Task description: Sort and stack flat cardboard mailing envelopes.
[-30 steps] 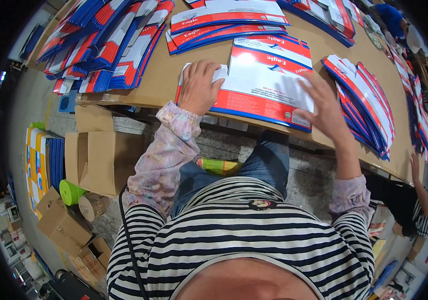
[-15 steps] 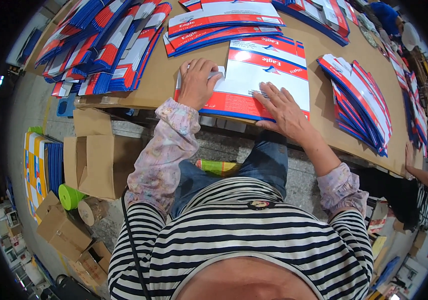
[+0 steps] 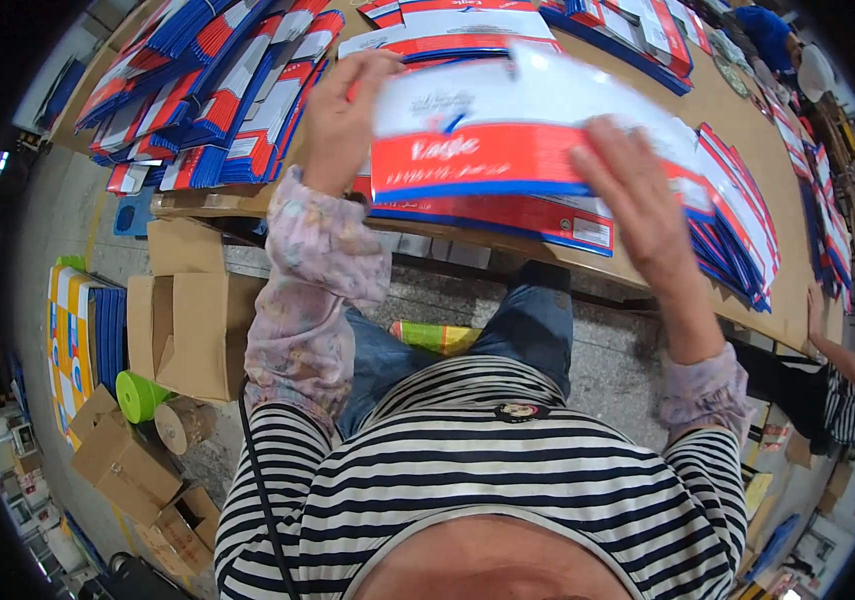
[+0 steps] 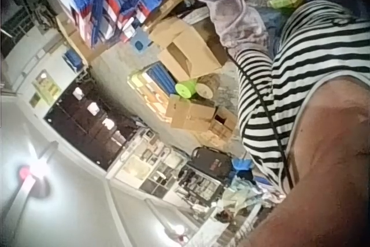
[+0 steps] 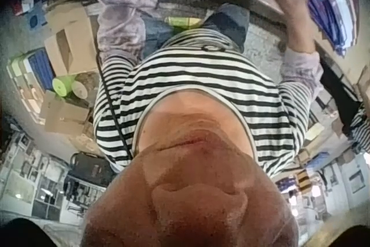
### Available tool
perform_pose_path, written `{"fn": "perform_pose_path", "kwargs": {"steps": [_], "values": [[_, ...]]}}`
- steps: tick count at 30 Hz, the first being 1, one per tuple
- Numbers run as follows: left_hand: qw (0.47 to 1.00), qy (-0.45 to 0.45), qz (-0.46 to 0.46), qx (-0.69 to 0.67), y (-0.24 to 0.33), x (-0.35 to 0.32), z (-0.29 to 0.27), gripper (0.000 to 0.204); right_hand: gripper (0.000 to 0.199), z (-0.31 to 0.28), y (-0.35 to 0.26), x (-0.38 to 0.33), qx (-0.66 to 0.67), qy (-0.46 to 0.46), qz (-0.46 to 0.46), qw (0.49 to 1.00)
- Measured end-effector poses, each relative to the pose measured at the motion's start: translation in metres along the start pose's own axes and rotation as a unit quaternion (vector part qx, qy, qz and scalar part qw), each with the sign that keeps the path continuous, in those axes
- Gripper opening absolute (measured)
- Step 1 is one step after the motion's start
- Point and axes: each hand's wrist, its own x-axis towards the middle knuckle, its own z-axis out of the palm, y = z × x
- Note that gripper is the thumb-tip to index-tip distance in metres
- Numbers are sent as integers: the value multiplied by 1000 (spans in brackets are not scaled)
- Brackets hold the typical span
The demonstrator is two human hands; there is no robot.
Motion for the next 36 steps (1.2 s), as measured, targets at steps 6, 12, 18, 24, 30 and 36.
{"fn": "perform_pose_path", "kwargs": {"steps": [6,12,18,24,30,36], "values": [[989,-55,-58,124,-58,-40,-8,29,45,-66,74,-23,-215,164,108,957],[891,-149,59,424,-64,-70,20,37,35,14,169,-180,-58,-55,342,936],[876,-151,93,448,-65,-66,21,34,48,22,155,-175,2,-145,415,898],[898,-144,90,405,-65,-62,22,29,53,36,98,-103,44,-63,292,953],[901,-116,126,398,-60,-62,21,24,80,62,8,-28,160,-159,81,971],[909,-121,121,379,-59,-59,20,24,87,97,-21,-24,102,-211,43,971]]}}
